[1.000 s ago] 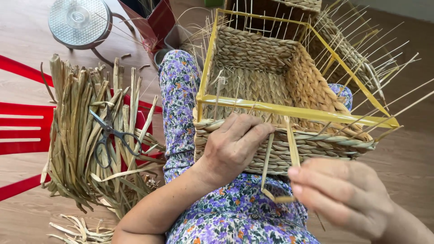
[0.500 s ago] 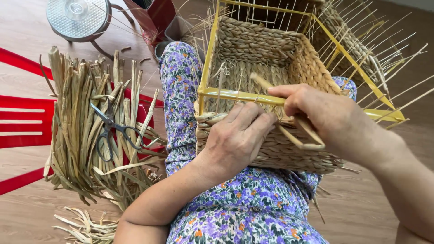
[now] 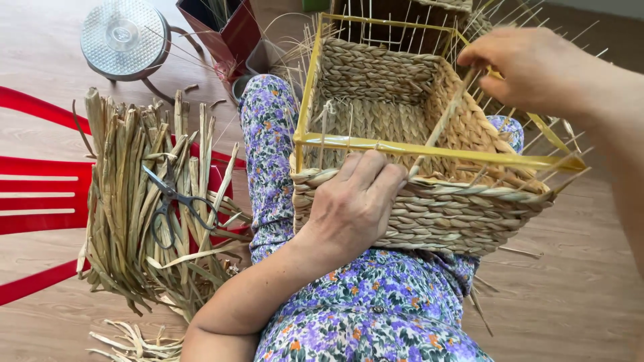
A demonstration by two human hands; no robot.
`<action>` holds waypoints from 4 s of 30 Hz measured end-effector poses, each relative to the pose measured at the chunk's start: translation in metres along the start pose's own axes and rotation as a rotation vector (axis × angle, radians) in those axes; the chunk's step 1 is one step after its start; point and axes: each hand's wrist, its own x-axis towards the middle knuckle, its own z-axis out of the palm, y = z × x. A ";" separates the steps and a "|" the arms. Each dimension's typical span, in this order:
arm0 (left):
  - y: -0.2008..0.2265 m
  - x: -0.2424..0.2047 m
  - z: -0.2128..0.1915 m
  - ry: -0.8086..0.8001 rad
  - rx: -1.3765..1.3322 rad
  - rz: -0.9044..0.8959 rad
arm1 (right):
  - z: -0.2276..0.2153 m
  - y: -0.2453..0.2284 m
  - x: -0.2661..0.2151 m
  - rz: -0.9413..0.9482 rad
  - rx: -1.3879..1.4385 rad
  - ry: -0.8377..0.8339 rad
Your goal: The person trims the vertical reeds of a basket with shears and then weaves long, flat strips of dried plant material around a yellow frame by hand. They continue weaving the strips through the vertical reeds to build the sides of the basket.
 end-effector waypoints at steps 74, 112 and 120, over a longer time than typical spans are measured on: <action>-0.039 -0.104 -0.075 -0.641 -0.821 -0.278 | 0.012 -0.172 -0.090 0.135 0.456 0.473; 0.020 -0.052 -0.071 -0.260 -0.351 0.210 | 0.041 -0.214 -0.112 -0.208 0.525 0.691; 0.003 -0.002 -0.049 -0.078 0.049 0.206 | 0.048 -0.205 -0.131 -0.180 0.681 0.798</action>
